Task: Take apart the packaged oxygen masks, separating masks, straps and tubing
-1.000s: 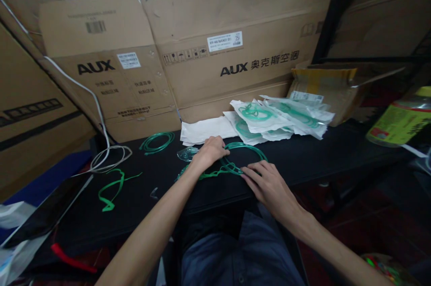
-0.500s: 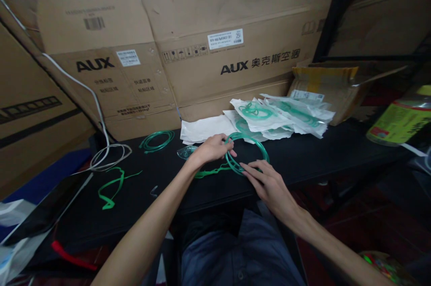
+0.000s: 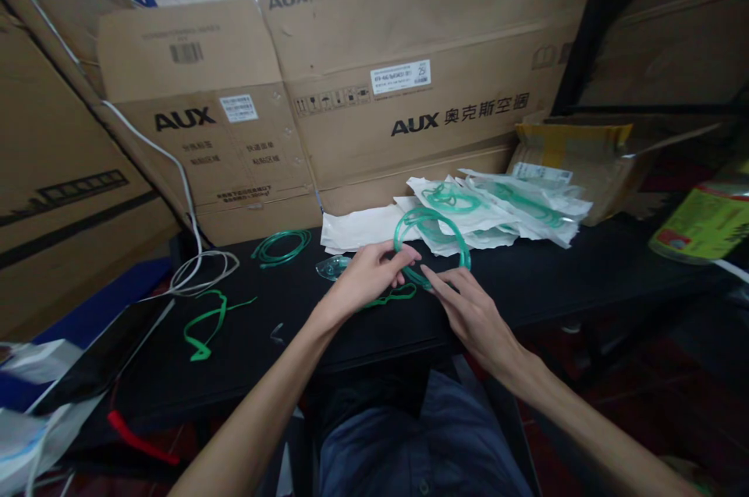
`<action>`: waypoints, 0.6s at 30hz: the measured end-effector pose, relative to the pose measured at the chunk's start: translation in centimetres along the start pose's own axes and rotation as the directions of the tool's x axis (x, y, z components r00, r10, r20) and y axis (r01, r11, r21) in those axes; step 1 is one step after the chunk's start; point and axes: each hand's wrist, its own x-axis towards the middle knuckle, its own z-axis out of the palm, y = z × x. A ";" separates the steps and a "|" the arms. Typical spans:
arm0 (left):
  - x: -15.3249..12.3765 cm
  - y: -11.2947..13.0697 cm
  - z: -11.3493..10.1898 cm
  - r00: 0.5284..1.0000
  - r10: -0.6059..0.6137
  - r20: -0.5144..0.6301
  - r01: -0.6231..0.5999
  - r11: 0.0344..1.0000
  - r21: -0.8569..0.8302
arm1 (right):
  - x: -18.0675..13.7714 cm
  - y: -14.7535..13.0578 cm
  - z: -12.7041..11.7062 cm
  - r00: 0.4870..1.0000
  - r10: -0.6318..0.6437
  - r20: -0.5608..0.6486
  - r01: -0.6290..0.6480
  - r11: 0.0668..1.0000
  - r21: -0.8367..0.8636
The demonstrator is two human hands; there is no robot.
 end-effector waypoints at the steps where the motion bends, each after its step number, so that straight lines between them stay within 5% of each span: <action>1: -0.3 0.0 0.0 1.000 0.003 0.002 -0.003 1.000 0.013 | 0.2 0.0 0.0 1.000 -0.001 -0.007 0.001 1.000 0.000; 9: -2.1 -1.0 0.4 0.995 -0.090 0.048 0.098 0.973 -0.207 | 2.3 -0.9 -0.2 0.999 0.029 0.025 -0.027 0.998 -0.058; 18: -2.5 0.0 -0.5 0.996 -0.058 -0.063 0.059 0.998 0.015 | 4.6 -1.8 -0.9 0.998 0.018 0.060 -0.019 1.000 0.020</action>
